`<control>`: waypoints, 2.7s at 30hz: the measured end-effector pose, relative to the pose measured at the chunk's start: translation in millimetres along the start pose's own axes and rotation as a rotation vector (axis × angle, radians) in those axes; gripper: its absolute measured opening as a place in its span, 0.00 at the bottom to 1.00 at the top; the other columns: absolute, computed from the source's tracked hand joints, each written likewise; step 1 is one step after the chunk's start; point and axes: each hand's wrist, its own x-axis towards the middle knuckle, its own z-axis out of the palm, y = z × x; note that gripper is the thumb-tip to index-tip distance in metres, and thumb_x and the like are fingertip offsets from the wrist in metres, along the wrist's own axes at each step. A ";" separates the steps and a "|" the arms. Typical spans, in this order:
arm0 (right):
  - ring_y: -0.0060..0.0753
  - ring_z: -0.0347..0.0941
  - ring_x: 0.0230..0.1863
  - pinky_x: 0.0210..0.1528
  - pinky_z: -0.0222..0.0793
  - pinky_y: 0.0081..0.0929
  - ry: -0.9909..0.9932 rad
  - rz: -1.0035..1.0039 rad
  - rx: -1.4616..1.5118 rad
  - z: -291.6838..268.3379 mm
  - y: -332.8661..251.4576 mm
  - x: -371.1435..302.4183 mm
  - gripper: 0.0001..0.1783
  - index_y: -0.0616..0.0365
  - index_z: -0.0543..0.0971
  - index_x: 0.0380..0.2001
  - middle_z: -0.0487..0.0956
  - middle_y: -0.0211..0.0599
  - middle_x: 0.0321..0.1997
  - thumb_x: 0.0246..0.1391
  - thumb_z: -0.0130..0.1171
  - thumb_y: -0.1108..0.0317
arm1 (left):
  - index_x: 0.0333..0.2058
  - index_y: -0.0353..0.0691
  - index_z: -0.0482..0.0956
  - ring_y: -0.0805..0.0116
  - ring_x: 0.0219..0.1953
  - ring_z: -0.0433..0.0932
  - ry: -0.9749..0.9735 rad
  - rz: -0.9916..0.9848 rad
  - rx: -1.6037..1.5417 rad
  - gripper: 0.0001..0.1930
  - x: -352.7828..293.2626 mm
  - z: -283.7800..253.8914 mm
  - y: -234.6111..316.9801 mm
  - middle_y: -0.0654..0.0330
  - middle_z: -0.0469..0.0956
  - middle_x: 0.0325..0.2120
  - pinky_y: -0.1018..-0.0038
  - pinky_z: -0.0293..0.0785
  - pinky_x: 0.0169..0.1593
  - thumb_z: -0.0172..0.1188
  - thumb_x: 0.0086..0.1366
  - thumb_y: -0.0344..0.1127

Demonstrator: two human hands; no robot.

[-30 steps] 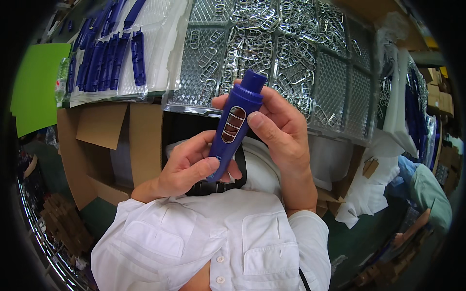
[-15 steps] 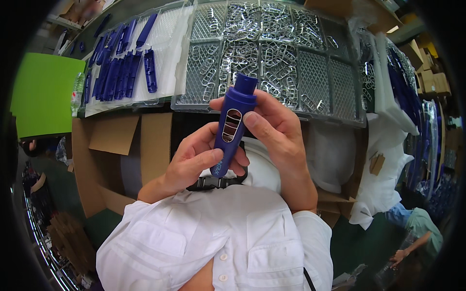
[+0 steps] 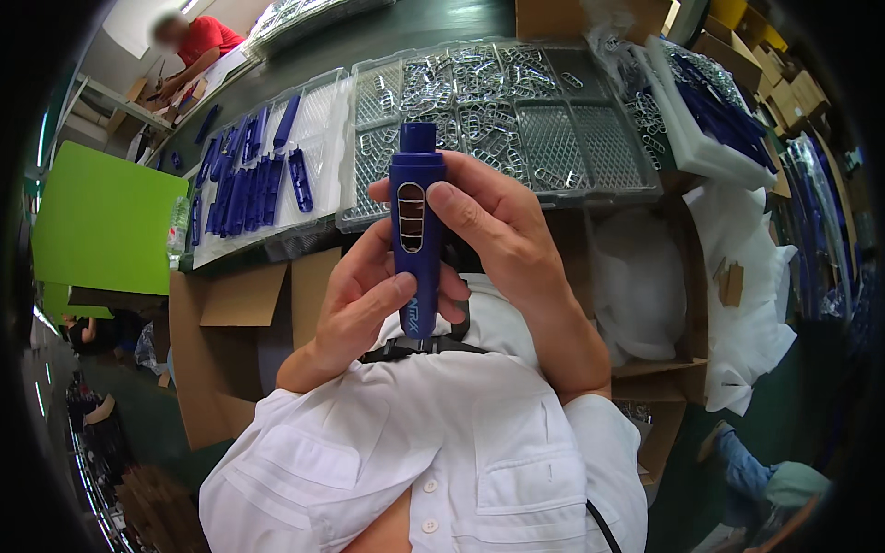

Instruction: Assembling electronic components by inserting small metal pieces into blue plastic housings and placing them into a box.

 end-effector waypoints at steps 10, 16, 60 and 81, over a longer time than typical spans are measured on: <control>0.16 0.79 0.35 0.32 0.77 0.14 0.007 -0.082 -0.018 16.0 -8.7 -15.0 0.20 0.68 0.73 0.61 0.83 0.48 0.57 0.76 0.50 0.66 | 0.65 0.30 0.60 0.59 0.41 0.86 0.051 0.050 -0.033 0.23 -5.3 12.1 -3.2 0.46 0.80 0.45 0.67 0.83 0.50 0.50 0.78 0.35; 0.13 0.74 0.26 0.25 0.73 0.14 0.060 -0.130 -0.205 22.5 -2.8 -8.5 0.18 0.69 0.73 0.61 0.83 0.45 0.56 0.74 0.50 0.69 | 0.61 0.32 0.64 0.64 0.36 0.86 0.085 0.100 -0.086 0.20 5.4 -3.8 -10.4 0.52 0.79 0.38 0.70 0.85 0.43 0.50 0.79 0.38; 0.40 0.85 0.50 0.49 0.83 0.33 0.329 -0.062 -0.541 -88.9 65.5 98.3 0.18 0.69 0.67 0.55 0.85 0.49 0.53 0.63 0.53 0.79 | 0.46 0.36 0.79 0.75 0.22 0.76 0.547 -0.095 0.023 0.12 159.6 -53.8 -52.4 0.62 0.79 0.30 0.79 0.72 0.24 0.51 0.72 0.35; 0.31 0.77 0.58 0.60 0.75 0.31 0.579 0.044 0.571 -120.8 58.3 54.3 0.24 0.66 0.73 0.62 0.79 0.41 0.60 0.64 0.47 0.75 | 0.45 0.38 0.80 0.52 0.21 0.82 0.334 0.020 1.062 0.10 206.5 -63.6 -77.1 0.50 0.82 0.23 0.62 0.75 0.28 0.62 0.70 0.36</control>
